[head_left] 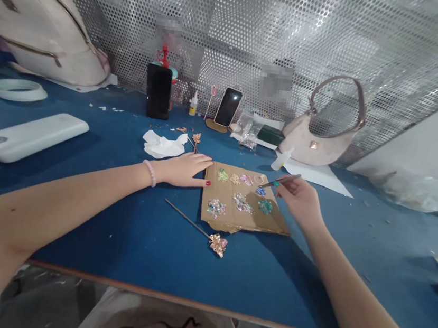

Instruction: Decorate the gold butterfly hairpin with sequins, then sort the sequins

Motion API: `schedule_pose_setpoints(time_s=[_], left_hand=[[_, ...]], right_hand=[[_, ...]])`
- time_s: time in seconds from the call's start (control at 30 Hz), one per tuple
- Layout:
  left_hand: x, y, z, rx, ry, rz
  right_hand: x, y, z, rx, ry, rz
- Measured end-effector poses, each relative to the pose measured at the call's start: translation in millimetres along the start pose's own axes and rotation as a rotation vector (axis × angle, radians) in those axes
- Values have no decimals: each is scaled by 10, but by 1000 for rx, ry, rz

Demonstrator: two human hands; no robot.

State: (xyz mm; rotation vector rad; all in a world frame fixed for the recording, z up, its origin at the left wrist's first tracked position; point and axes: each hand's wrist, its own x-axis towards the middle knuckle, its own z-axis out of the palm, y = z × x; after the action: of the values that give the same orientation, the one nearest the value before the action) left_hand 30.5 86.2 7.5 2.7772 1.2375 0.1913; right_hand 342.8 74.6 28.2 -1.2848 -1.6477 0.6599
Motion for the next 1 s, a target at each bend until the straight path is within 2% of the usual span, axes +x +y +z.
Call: schedule_pose_setpoints(time_s=[0.2, 0.33, 0.63, 1.0], left_hand=[[16, -25, 42, 28, 26, 13], [23, -30, 57, 38, 27, 12], [21, -26, 47, 4, 15, 11], [19, -6, 21, 11, 1, -3]], right_hand=[[-319, -280, 398, -5, -187, -47], [-444, -355, 511, -88, -301, -59], [-477, -418, 516, -148, -278, -61], [-483, -374, 546, -168, -270, -68]])
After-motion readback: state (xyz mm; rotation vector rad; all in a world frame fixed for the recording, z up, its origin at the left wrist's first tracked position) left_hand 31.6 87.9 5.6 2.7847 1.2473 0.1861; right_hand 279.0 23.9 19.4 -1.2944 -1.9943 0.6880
